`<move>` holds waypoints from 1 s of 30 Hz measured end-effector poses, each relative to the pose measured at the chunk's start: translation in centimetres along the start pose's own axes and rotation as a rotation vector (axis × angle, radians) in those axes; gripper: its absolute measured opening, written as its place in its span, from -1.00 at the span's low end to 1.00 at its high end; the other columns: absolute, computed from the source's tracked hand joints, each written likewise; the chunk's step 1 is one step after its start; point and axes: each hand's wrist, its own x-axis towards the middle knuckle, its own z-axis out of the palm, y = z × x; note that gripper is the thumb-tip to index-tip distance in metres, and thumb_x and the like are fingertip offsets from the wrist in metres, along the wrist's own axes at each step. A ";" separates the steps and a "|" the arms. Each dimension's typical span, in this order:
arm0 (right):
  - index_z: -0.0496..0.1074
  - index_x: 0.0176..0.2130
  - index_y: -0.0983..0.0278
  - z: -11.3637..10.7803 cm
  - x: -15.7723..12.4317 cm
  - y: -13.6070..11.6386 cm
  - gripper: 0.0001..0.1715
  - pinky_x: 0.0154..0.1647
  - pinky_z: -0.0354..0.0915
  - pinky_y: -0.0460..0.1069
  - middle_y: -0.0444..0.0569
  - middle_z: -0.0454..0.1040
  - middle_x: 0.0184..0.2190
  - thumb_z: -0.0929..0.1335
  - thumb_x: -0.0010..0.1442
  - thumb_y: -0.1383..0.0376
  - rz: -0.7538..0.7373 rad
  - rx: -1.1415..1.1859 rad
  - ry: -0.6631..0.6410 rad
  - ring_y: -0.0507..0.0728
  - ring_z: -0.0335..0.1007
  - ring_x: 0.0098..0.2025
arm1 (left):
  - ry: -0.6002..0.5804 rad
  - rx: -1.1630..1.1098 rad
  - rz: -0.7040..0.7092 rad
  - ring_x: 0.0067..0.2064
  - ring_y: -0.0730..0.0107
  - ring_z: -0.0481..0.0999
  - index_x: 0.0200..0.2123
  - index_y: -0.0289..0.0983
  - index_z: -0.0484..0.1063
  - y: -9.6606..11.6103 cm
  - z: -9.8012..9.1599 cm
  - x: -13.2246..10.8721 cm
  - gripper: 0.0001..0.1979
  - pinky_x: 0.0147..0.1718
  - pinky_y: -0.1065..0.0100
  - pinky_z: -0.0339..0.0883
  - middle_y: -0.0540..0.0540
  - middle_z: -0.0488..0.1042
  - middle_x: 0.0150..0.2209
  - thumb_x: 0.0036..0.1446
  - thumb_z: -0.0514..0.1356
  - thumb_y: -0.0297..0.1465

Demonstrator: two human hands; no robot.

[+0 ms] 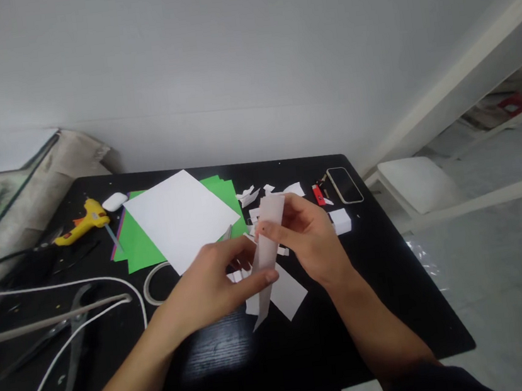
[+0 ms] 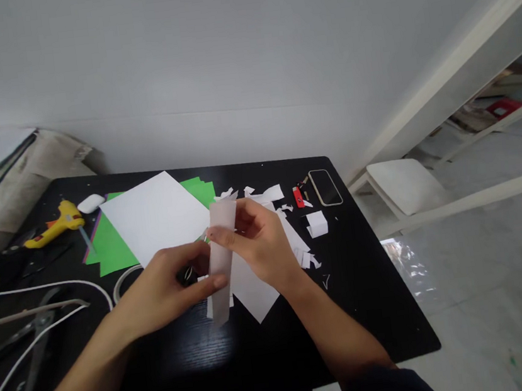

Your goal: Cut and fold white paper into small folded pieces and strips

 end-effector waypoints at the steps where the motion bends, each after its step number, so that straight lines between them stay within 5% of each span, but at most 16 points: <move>1: 0.56 -0.22 0.19 0.1 -0.1 0.0 -0.67 -0.13 0.55 0.07 -0.13 0.63 -0.32 0.64 0.05 0.22 0.000 0.000 -0.009 0.11 0.59 -0.25 | 0.057 -0.019 0.008 -0.34 0.31 0.53 -0.29 -0.19 0.57 0.0 -0.4 -0.1 -0.77 -0.36 0.34 0.37 -0.04 0.59 -0.37 0.22 0.36 -0.15; 7: 0.52 -0.13 0.16 1.0 -0.6 0.4 -0.52 -0.17 0.56 0.07 -0.13 0.65 -0.25 0.66 -0.02 0.26 0.048 0.034 -0.092 0.13 0.61 -0.23 | 0.441 -0.198 0.022 -0.21 0.24 0.60 -0.16 -0.17 0.64 0.0 -1.4 -0.5 -0.84 -0.17 0.28 0.46 -0.10 0.64 -0.25 0.27 0.34 -0.25; 12: 0.48 -0.09 0.15 1.5 -0.9 1.3 -0.46 -0.15 0.55 0.05 -0.13 0.66 -0.23 0.66 -0.03 0.28 0.085 0.017 -0.140 0.13 0.62 -0.20 | 0.451 -0.198 0.054 -0.35 0.38 0.53 -0.30 -0.18 0.62 0.3 -0.7 -0.3 -0.93 -0.32 0.37 0.42 -0.02 0.59 -0.37 0.22 0.38 -0.32; 18: 0.52 -0.15 0.17 1.1 -0.9 0.9 -0.61 -0.13 0.53 0.04 -0.12 0.61 -0.23 0.63 0.06 0.25 0.039 -0.078 -0.215 0.13 0.58 -0.17 | 0.471 -0.224 0.013 -0.43 0.41 0.49 -0.36 -0.19 0.59 0.3 -0.5 -0.2 -0.86 -0.41 0.38 0.37 0.01 0.54 -0.45 0.19 0.40 -0.29; 30: 0.57 -0.15 0.13 1.3 -1.1 0.9 -0.86 -0.30 0.45 -0.01 -0.13 0.55 -0.30 0.51 0.24 0.24 -0.128 -0.113 -0.053 0.08 0.48 -0.29 | 0.463 -0.191 -0.003 -0.49 0.46 0.43 -0.38 -0.19 0.60 0.7 0.2 -0.3 -0.84 -0.49 0.41 0.29 0.03 0.52 -0.50 0.22 0.39 -0.26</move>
